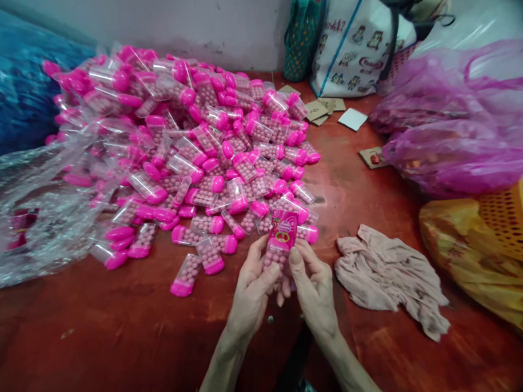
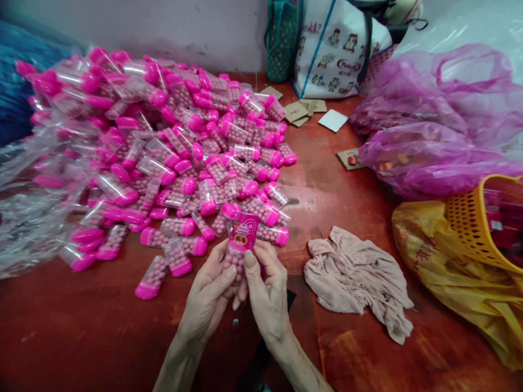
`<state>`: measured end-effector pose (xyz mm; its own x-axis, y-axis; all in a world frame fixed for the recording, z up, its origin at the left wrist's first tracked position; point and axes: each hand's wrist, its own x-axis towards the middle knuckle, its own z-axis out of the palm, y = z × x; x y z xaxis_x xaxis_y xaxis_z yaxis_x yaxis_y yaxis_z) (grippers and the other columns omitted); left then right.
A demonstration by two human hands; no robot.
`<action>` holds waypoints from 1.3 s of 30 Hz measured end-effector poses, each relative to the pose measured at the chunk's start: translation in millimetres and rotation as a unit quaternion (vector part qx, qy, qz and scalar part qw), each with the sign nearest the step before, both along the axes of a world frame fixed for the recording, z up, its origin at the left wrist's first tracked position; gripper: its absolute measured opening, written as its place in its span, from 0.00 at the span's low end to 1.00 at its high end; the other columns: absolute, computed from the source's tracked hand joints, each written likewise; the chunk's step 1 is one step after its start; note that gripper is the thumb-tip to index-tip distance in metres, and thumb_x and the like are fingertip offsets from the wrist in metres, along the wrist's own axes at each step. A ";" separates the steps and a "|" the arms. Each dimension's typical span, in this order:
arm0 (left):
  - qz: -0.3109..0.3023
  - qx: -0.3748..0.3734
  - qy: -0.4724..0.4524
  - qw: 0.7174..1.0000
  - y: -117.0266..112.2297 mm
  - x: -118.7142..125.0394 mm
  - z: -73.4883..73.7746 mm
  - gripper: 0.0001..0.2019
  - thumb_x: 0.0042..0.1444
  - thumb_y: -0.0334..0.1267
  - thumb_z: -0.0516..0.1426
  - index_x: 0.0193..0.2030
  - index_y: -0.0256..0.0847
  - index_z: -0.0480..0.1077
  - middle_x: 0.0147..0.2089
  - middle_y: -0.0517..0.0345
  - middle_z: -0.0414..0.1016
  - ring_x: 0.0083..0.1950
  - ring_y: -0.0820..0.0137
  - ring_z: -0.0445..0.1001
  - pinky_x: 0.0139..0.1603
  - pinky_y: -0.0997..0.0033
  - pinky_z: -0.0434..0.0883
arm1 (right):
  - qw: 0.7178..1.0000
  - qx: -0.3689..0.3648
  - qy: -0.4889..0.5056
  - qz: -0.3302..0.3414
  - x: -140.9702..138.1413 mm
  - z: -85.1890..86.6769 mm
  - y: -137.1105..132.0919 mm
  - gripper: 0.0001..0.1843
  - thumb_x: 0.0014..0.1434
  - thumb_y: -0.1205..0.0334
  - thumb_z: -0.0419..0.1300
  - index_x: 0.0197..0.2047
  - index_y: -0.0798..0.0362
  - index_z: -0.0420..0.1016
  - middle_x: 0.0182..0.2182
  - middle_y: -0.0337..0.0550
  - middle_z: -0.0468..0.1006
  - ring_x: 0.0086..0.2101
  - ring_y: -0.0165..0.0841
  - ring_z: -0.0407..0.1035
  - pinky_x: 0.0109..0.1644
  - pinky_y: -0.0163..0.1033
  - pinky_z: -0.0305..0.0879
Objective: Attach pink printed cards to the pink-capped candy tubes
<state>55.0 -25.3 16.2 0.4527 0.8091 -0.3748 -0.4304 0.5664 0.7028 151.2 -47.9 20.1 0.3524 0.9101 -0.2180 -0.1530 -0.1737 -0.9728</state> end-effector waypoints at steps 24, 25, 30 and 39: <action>0.152 -0.006 0.077 0.985 -6.9 -0.8 10.7 0.08 0.43 0.37 0.64 0.26 0.35 0.72 0.23 0.63 0.72 0.24 0.78 0.68 0.27 0.80 0.67 | 0.988 0.031 0.062 0.135 14.2 9.4 -23.9 0.10 0.53 0.57 0.60 0.32 0.55 0.76 0.26 0.37 0.72 0.27 0.29 0.66 0.31 0.32 0.64; 0.175 -0.020 0.060 0.982 -6.2 2.1 12.2 0.08 0.44 0.38 0.63 0.26 0.35 0.72 0.23 0.62 0.71 0.23 0.78 0.68 0.27 0.79 0.67 | 0.989 0.022 0.068 0.131 11.7 9.7 -25.6 0.11 0.51 0.58 0.62 0.37 0.54 0.76 0.27 0.37 0.73 0.27 0.29 0.67 0.31 0.32 0.65; 0.188 -0.045 0.038 0.980 -1.8 6.2 14.3 0.10 0.47 0.40 0.61 0.32 0.34 0.71 0.27 0.57 0.75 0.27 0.72 0.72 0.30 0.73 0.70 | 0.995 -0.009 -0.028 0.092 -1.5 7.8 -32.3 0.09 0.49 0.61 0.64 0.35 0.54 0.77 0.24 0.36 0.75 0.24 0.28 0.67 0.28 0.30 0.63; 0.163 -0.046 0.041 0.985 -14.9 11.6 16.7 0.06 0.49 0.35 0.60 0.28 0.34 0.70 0.20 0.63 0.69 0.20 0.80 0.65 0.24 0.81 0.65 | 1.000 -0.010 -0.028 0.008 -14.4 1.7 -40.3 0.12 0.52 0.63 0.60 0.39 0.53 0.64 0.26 0.38 0.77 0.26 0.30 0.72 0.31 0.31 0.67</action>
<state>66.6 -40.2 32.9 0.1399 0.8674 -0.4775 -0.5440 0.4702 0.6950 136.7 -88.2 21.8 0.3495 0.9115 -0.2170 -0.0953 -0.1958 -0.9760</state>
